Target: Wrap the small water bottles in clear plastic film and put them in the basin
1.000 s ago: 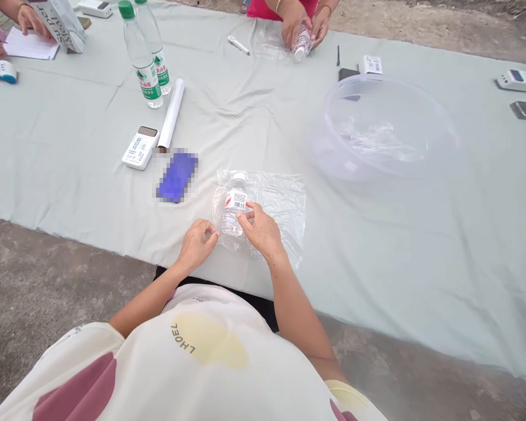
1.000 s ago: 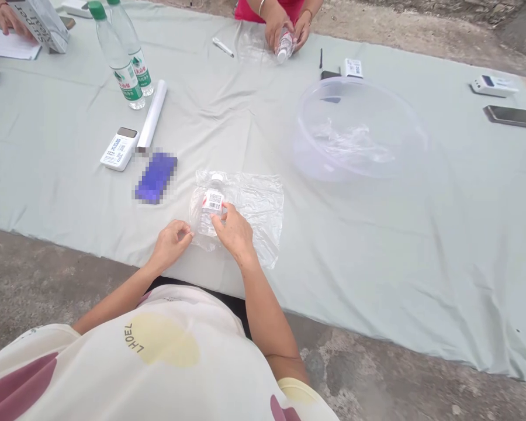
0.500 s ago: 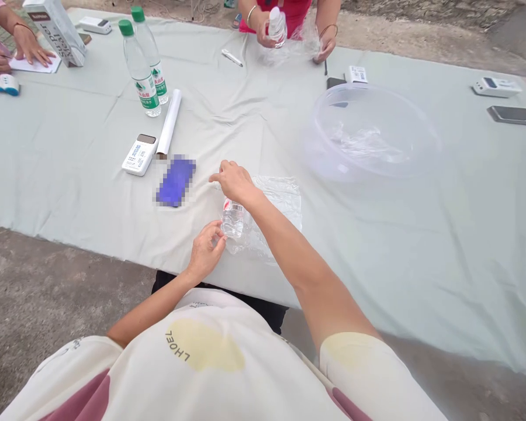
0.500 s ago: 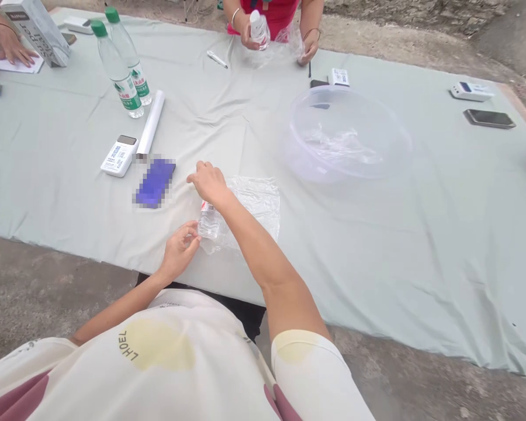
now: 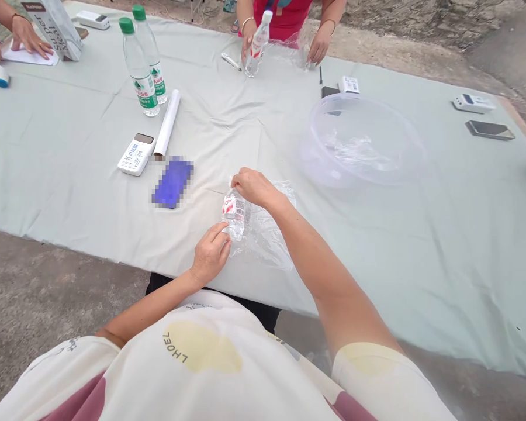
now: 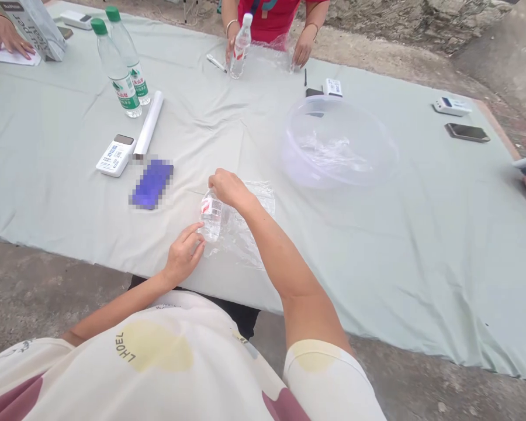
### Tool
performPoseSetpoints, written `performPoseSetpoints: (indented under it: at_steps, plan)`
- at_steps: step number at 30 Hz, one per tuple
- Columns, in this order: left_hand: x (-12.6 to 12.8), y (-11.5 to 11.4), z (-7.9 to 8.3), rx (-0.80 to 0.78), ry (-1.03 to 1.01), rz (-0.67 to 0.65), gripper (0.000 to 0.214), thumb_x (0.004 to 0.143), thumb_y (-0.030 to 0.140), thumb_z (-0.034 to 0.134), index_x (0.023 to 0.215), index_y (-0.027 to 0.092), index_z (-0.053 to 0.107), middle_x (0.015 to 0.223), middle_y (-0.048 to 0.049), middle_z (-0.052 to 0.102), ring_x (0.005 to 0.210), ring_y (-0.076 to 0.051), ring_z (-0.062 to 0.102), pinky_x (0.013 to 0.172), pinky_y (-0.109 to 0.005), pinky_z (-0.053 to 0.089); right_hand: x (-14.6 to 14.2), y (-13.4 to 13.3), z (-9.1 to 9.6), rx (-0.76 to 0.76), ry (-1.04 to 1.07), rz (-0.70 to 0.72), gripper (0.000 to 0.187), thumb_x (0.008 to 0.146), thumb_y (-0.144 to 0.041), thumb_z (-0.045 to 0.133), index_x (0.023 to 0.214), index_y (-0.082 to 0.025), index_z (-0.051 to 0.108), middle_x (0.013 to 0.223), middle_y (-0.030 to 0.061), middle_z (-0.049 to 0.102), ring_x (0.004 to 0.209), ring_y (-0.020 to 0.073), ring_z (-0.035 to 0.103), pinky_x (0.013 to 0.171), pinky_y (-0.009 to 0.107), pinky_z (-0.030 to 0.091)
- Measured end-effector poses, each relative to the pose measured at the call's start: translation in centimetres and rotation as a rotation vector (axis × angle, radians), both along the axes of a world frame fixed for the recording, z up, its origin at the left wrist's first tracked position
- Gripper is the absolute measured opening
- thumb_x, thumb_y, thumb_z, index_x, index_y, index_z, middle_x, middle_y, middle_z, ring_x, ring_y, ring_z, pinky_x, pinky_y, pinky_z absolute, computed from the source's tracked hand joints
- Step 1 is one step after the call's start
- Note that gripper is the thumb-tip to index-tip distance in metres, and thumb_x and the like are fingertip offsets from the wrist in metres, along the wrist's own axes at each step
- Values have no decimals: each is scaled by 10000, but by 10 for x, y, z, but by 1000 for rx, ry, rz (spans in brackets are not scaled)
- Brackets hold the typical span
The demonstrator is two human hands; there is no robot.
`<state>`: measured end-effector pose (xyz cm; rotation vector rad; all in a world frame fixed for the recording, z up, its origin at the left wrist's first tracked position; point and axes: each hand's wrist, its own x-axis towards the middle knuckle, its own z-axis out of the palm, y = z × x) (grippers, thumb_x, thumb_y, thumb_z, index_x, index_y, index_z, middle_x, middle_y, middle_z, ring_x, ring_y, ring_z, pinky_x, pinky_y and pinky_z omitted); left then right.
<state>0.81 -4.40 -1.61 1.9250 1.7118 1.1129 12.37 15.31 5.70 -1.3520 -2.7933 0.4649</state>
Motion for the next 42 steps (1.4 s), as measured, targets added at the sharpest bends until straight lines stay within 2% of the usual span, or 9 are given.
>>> performPoseSetpoints:
  at_steps: [6, 11, 17, 21, 27, 29, 34, 40, 42]
  plan:
    - [17, 8, 1, 72, 244, -153, 207, 954, 172, 459, 992, 206, 660, 1335, -113, 653, 1324, -265, 554, 1022, -449, 503, 45, -8, -26, -139, 442, -154, 303, 942, -271, 466, 973, -175, 751, 1057, 85, 694, 976, 203, 631, 888, 328, 473]
    - [41, 11, 2, 66, 451, -323, 260, 926, 218, 543, 1162, 212, 653, 1448, -130, 566, 1405, -312, 463, 1095, -547, 404, 61, -30, -36, -181, 489, -411, 414, 857, -543, 619, 1052, -189, 709, 1188, 80, 688, 1018, 226, 640, 904, 370, 475]
    - [61, 16, 5, 29, 579, -406, 264, 935, 245, 525, 1167, 233, 649, 1510, -128, 498, 1450, -302, 399, 1136, -603, 327, 68, -44, -57, -149, 558, -408, 455, 963, -466, 454, 1285, -206, 641, 1354, 85, 621, 1233, 238, 547, 1056, 402, 412]
    - [71, 22, 4, 13, 598, -469, 224, 922, 246, 563, 1117, 214, 669, 1491, -145, 509, 1460, -305, 380, 1167, -625, 291, 88, -41, -70, -48, 496, -453, 424, 988, -365, 378, 1212, -200, 697, 1353, 99, 611, 1273, 269, 491, 1101, 447, 374]
    - [92, 27, 1, -7, 636, -494, 226, 904, 265, 619, 1105, 195, 695, 1388, -176, 588, 1459, -311, 378, 1211, -640, 229, 102, -52, -47, 62, 544, -729, 383, 933, -286, 436, 1221, -168, 660, 1254, 129, 624, 987, 242, 608, 956, 425, 490]
    - [101, 28, 1, -17, 626, -491, 308, 888, 267, 639, 1180, 177, 679, 1410, -190, 571, 1478, -335, 340, 1213, -652, 214, 91, -64, -36, 41, 579, -652, 386, 957, -363, 440, 1256, -208, 629, 1230, 105, 627, 906, 217, 617, 889, 399, 519]
    - [112, 30, 2, -22, 607, -424, 572, 905, 246, 594, 1464, 209, 477, 1601, -149, 352, 1521, -384, 209, 1195, -700, 180, 65, -86, -25, 36, 300, -526, 554, 831, -471, 668, 1330, -247, 580, 1362, 129, 527, 1120, 332, 558, 771, 418, 537]
    - [92, 14, 13, 100, 420, -824, 286, 935, 303, 565, 1197, 229, 651, 1321, -110, 655, 1381, -307, 476, 1205, -648, 185, 93, -82, -29, -150, 434, -651, 558, 870, -334, 524, 1417, -225, 510, 1421, 113, 516, 1091, 278, 610, 911, 439, 520]
    - [82, 9, 17, 114, 266, -792, 230, 960, 287, 516, 1132, 221, 653, 1218, -91, 702, 1250, -245, 588, 1170, -549, 298, 111, -83, -37, -220, 508, -716, 565, 891, -321, 458, 1445, -212, 481, 1390, 115, 555, 1078, 264, 622, 962, 451, 497]
